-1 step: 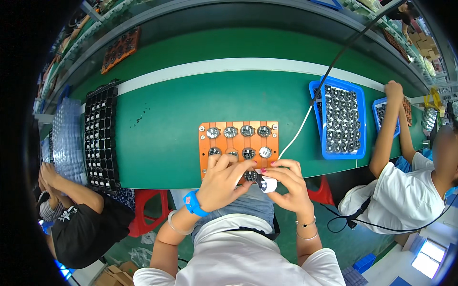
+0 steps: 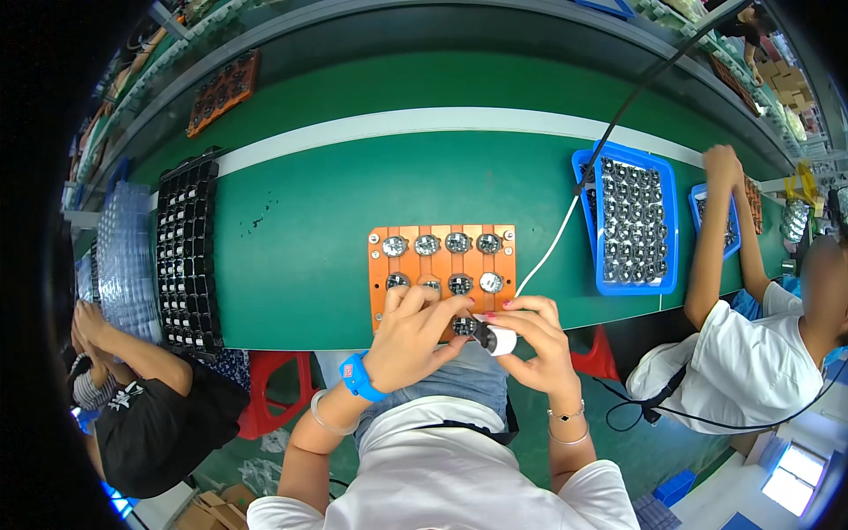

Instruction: Assembling and testing small electronic components on an assembly line using a handheld device.

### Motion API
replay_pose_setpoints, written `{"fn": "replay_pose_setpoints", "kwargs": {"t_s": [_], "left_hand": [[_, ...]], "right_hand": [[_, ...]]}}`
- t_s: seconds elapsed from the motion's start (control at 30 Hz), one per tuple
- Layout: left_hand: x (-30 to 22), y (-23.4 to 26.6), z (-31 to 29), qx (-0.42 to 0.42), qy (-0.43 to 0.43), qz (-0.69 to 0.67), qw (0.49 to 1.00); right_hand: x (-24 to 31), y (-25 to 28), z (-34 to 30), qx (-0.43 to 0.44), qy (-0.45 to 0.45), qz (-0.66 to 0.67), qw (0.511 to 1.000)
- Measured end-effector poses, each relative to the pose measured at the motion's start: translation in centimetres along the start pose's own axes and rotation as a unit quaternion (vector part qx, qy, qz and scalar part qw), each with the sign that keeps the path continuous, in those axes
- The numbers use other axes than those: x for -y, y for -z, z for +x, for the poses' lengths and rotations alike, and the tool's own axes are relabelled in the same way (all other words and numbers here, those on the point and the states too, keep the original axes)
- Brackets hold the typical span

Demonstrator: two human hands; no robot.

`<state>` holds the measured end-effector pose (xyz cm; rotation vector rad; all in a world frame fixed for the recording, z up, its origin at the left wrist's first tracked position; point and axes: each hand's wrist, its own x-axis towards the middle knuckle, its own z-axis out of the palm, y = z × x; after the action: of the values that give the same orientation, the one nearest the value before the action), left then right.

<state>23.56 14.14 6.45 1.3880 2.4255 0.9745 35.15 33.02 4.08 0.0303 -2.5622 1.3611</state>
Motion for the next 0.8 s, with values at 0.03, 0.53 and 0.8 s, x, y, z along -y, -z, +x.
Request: {"fn": "replay_pose_setpoints", "kwargs": {"t_s": [0.03,0.53,0.8], "left_hand": [[0.1,-0.2,0.0,0.000,0.000,0.000,1.000],[-1.8,-3.6,2.0,0.003,-0.042,0.073,0.996],[-2.3,-3.3,2.2,-0.001,-0.026,-0.004,1.000]], "right_hand": [[-0.3,0.1,-0.4,0.000,0.000,0.000,1.000],[-0.5,2.7,-1.7,-0.048,-0.068,-0.006,0.997],[-0.4,2.5,-1.7,-0.040,-0.063,0.005,0.997]]}}
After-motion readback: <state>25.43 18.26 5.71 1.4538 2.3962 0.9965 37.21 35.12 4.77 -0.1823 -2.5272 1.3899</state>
